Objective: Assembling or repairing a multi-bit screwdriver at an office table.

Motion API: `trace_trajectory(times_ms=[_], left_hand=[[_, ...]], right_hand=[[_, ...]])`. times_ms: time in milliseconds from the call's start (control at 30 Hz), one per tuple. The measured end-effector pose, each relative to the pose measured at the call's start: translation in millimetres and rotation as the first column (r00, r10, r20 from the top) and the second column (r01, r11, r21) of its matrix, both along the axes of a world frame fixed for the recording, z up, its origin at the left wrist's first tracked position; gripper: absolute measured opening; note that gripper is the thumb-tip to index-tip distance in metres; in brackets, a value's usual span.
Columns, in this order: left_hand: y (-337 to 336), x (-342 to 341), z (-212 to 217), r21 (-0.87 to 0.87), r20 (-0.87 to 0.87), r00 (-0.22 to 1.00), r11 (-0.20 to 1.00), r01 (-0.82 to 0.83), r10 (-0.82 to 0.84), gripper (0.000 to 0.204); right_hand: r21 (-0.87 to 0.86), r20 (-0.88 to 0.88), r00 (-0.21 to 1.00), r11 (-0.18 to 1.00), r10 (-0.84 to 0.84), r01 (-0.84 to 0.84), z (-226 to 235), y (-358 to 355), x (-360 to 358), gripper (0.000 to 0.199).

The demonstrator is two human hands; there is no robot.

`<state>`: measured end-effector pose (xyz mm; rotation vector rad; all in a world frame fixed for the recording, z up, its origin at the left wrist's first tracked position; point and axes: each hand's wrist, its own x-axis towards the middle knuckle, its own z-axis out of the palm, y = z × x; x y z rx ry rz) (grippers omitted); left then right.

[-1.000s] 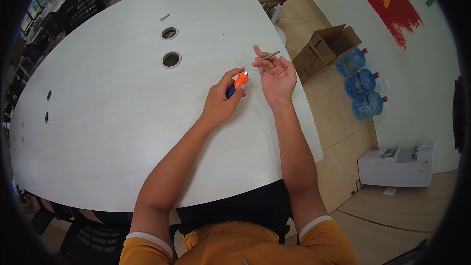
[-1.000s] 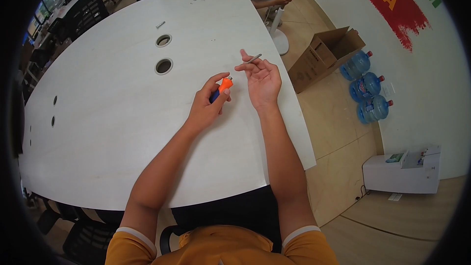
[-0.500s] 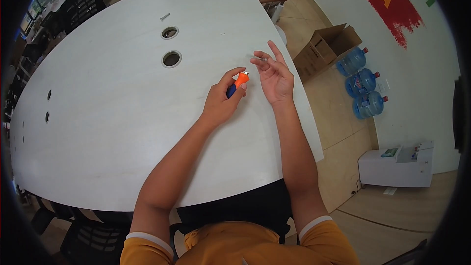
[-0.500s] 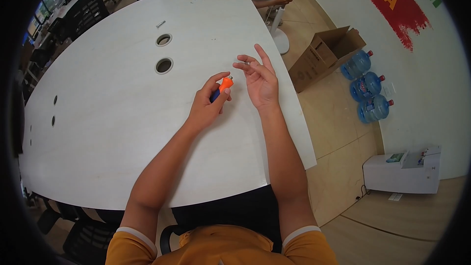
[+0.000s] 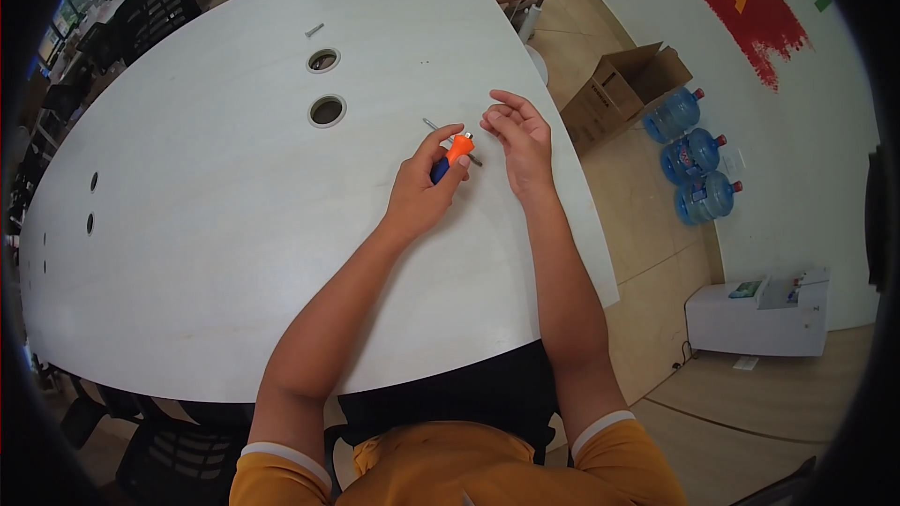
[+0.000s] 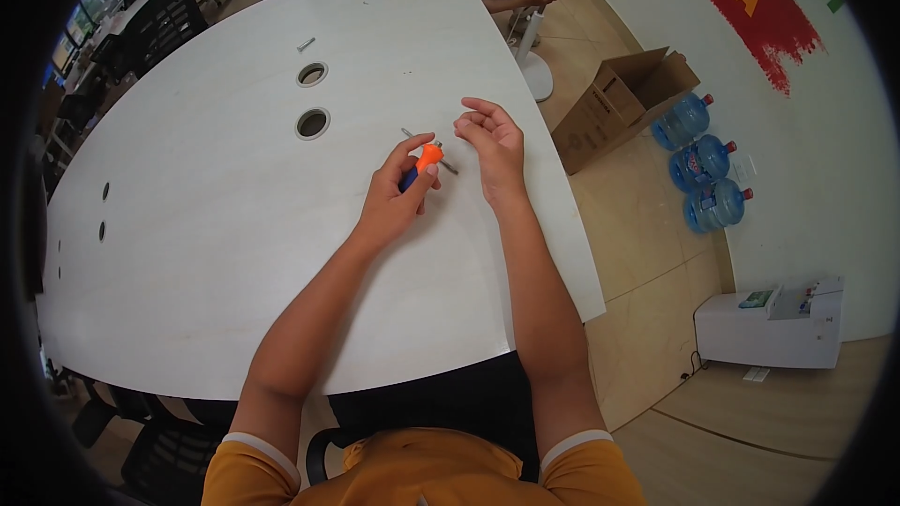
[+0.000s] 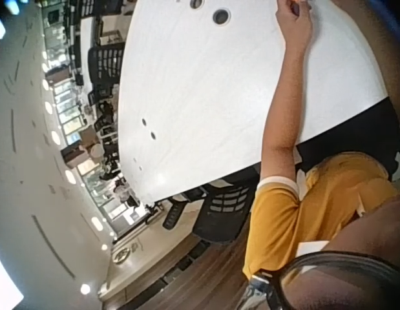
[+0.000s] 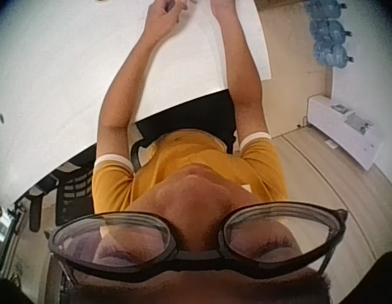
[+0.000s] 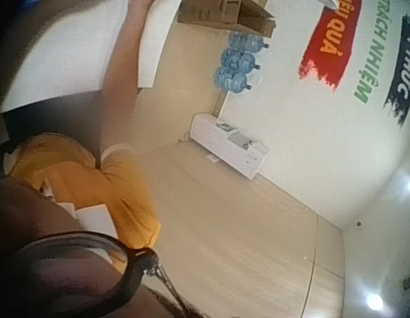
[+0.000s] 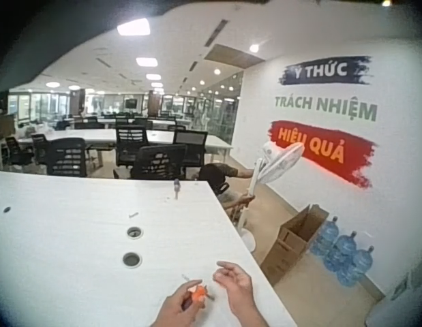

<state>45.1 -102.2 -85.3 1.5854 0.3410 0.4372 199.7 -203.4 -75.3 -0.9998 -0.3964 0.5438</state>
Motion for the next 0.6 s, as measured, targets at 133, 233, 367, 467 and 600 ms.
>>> trace_trajectory(times_ms=[133,233,367,467,600], left_hand=[[4,-2,1,-0.163,0.101,0.983,0.977,-0.137,0.155,0.042],[11,-2,-1,-0.334,0.123,0.956,0.918,-0.214,0.267,0.04],[12,2,-3,-0.388,0.091,0.953,0.891,-0.235,0.291,0.042],[12,1,-3,-0.336,0.075,0.965,0.918,-0.211,0.25,0.042],[11,1,-1,-0.315,0.06,0.972,0.928,-0.198,0.228,0.042]], right_hand=[[-0.417,0.602,0.795,0.879,0.079,0.229,-10,5,-9,0.026],[-0.474,0.845,0.477,0.752,0.242,0.458,-16,5,-18,0.018],[-0.625,0.714,0.609,0.707,0.346,0.331,-16,4,-12,0.01],[-0.596,0.745,0.58,0.717,0.328,0.361,-23,5,-11,0.007],[-0.509,0.813,0.512,0.763,0.276,0.398,-25,6,-11,0.007]])
